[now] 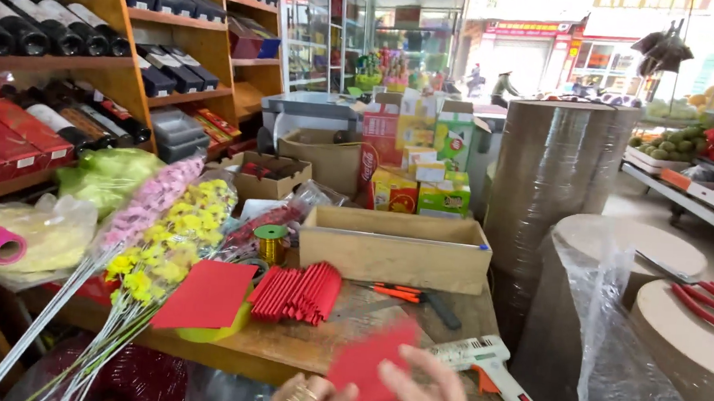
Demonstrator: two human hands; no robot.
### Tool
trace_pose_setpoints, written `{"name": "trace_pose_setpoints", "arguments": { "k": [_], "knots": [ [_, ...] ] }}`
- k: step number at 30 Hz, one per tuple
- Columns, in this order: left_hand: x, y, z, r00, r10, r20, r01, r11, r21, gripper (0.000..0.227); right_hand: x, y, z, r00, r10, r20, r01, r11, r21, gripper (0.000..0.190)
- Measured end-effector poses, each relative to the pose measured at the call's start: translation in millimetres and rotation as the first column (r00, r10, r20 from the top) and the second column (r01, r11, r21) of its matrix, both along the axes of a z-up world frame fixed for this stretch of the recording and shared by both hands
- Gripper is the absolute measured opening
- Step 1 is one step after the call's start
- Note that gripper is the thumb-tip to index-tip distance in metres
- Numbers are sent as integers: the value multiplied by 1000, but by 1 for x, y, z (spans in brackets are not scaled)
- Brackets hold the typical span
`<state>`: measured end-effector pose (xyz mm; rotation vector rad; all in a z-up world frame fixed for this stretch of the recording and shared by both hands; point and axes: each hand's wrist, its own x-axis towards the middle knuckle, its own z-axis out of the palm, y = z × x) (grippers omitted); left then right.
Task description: Folding red paper sheets into accordion-style fans by hand in a workshop setting.
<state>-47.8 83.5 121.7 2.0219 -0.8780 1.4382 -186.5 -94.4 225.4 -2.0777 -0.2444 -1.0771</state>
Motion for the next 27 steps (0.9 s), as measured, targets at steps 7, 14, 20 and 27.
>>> {"name": "trace_pose_setpoints", "arguments": {
  "k": [7, 14, 20, 27],
  "knots": [
    [-70, 20, 90, 991, 131, -8, -129, 965, -230, 58, 24, -40, -10, 882, 11, -471, 203, 893, 402, 18],
    [-125, 34, 155, 293, -627, -722, -347, 634, -691, 90, 39, -56, -26, 898, 436, -57, -181, 484, 856, 18],
    [-125, 34, 186, -3, -765, -644, -422, 584, -693, 95, 33, -48, -18, 863, 479, -159, -120, 501, 857, 18],
    [-125, 35, 186, -21, -801, -598, -456, 540, -707, 50, 23, -44, 3, 789, 586, -186, -305, 637, 708, 11]
  ]
}}
